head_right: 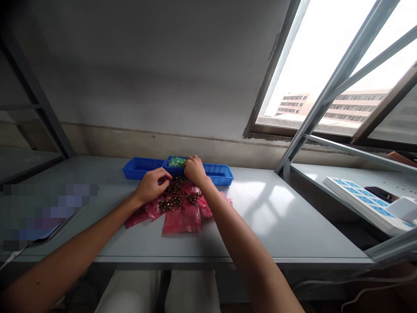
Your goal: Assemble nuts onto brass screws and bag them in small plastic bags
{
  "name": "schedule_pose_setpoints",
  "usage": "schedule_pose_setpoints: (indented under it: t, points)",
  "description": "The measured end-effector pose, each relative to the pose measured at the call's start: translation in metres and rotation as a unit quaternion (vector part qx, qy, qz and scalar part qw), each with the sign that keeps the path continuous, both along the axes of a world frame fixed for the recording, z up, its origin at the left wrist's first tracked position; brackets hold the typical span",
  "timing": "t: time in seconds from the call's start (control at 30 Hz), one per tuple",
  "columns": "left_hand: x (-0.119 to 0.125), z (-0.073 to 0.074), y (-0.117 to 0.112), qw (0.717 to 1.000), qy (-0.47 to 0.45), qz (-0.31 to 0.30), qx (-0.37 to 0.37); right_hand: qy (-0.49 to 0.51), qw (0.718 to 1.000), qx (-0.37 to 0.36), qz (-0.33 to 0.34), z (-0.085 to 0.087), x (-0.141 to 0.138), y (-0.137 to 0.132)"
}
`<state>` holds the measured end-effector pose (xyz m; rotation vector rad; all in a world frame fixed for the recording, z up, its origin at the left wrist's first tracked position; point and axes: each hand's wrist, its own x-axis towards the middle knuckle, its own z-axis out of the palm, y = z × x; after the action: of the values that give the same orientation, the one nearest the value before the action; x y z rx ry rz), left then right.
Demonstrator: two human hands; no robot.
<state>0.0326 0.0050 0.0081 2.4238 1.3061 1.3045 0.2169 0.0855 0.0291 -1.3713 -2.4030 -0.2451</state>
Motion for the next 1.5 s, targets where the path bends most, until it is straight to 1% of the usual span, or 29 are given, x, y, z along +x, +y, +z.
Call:
schedule_pose_setpoints:
  t: [0.13,0.43,0.5,0.6,0.73,0.8,0.87,0.97,1.07,1.17,1.23,1.37,1.5]
  points:
    - [-0.003,-0.003,0.003,1.0,0.022,0.008,-0.003,-0.036,0.999,-0.005,0.003,0.006,-0.004,-0.004]
    - [-0.007,-0.004,0.005,0.998,0.053,0.021,-0.018,-0.018,0.999,-0.022,-0.016,0.011,0.004,-0.012]
    - [-0.007,-0.003,0.004,0.998,0.055,0.011,-0.016,0.007,1.0,-0.02,-0.016,0.012,0.008,-0.015]
    - [-0.006,-0.002,0.003,0.998,0.058,-0.011,-0.018,0.077,0.997,-0.001,0.0,0.016,0.015,-0.022]
    - [-0.006,0.002,-0.002,0.994,0.088,-0.05,-0.036,0.151,0.985,0.037,0.073,0.022,0.027,-0.041]
    - [-0.005,0.004,-0.006,0.989,0.113,-0.076,-0.052,0.179,0.978,0.032,0.106,0.019,0.035,-0.055]
    - [-0.005,0.005,-0.01,0.981,0.151,-0.094,-0.077,0.211,0.97,0.007,0.118,0.01,0.044,-0.07]
    - [-0.004,0.002,-0.014,0.965,0.212,-0.101,-0.122,0.229,0.967,-0.022,0.107,-0.007,0.055,-0.091]
    - [-0.003,-0.003,-0.015,0.953,0.238,-0.103,-0.158,0.202,0.973,-0.051,0.097,-0.02,0.062,-0.103]
    - [-0.004,-0.006,-0.013,0.953,0.236,-0.102,-0.164,0.175,0.977,-0.08,0.097,-0.024,0.065,-0.105]
    - [-0.005,-0.005,-0.012,0.956,0.224,-0.104,-0.158,0.163,0.977,-0.095,0.097,-0.024,0.068,-0.103]
    - [-0.009,0.0,-0.01,0.962,0.188,-0.115,-0.158,0.147,0.98,-0.106,0.08,-0.023,0.075,-0.101]
    - [-0.008,0.001,-0.009,0.969,0.155,-0.121,-0.149,0.129,0.982,-0.111,0.082,-0.024,0.079,-0.101]
